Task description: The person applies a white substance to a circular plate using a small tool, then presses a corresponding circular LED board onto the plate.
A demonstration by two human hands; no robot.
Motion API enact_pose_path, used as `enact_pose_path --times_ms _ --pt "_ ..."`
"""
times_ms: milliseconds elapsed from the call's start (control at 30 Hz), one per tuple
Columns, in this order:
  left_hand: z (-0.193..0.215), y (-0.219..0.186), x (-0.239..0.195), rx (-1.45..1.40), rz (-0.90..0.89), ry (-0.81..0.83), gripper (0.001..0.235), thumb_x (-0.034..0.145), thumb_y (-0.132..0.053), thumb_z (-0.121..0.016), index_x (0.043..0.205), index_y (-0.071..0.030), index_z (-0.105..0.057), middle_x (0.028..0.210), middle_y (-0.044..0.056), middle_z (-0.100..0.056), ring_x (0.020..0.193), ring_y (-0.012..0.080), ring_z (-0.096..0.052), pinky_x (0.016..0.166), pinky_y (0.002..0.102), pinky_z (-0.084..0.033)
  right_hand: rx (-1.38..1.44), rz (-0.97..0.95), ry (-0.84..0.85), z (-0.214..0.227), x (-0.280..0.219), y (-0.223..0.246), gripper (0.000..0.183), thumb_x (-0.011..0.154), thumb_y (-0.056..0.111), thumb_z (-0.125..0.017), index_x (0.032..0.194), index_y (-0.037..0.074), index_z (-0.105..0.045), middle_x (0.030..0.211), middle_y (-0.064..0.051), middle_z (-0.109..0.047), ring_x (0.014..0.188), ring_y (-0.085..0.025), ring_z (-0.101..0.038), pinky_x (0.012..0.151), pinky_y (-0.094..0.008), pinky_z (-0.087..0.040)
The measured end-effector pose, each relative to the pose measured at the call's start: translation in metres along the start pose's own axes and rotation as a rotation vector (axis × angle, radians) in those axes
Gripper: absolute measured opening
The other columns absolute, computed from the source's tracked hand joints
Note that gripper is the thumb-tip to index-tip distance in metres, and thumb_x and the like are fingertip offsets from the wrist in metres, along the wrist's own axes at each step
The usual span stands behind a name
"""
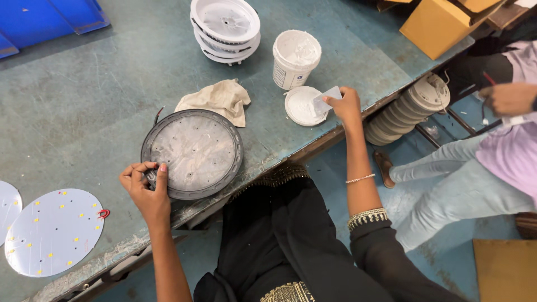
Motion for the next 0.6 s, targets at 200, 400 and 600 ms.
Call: enact_pose_path --times_ms 200,400,600 --pt "-0.002 -0.002 0.0 0.061 -0.033 -0.025 0.02 0.106 -0.023 -0.071 0.108 -0.005 -0.064 0.12 0.007 -0.048 0.107 0.0196 -0.043 0.09 0.031 -0.037 -0.115 0.416 -0.142 0.03 0.03 0.073 0.034 0.089 0.018 -0.086 0.094 -0.001 -0.059 0.081 -0.012 -0.059 0.075 -0.019 -0.052 0.069 -0.036 -0.046" --pt "-0.003 -0.004 0.001 0.045 -0.045 -0.019 0.025 0.109 -0.029 -0.064 0.109 -0.004 -0.06 0.121 0.01 -0.048 0.113 0.0211 -0.045 0.089 0.032 -0.039 -0.316 0.799 0.27 0.007 0.111 0.151 0.02 0.09 0.005 -0.072 0.11 0.005 -0.074 0.102 -0.017 -0.075 0.088 -0.029 -0.07 0.079 -0.037 -0.053" --pt "-0.002 -0.004 0.002 0.064 -0.048 -0.019 0.024 0.109 -0.028 -0.064 0.11 -0.004 -0.06 0.123 0.011 -0.047 0.112 0.022 -0.046 0.09 0.033 -0.04 -0.865 0.637 0.787 -0.056 0.165 0.16 0.027 0.081 0.002 -0.071 0.102 0.016 -0.083 0.096 -0.011 -0.078 0.084 -0.03 -0.071 0.074 -0.042 -0.054"
Point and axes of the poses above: each hand's wrist, its own x-axis towards the middle knuckle, its own z-axis out of the back of the hand, y = z × x, the point moved 1 cm from there along x, towards the middle knuckle
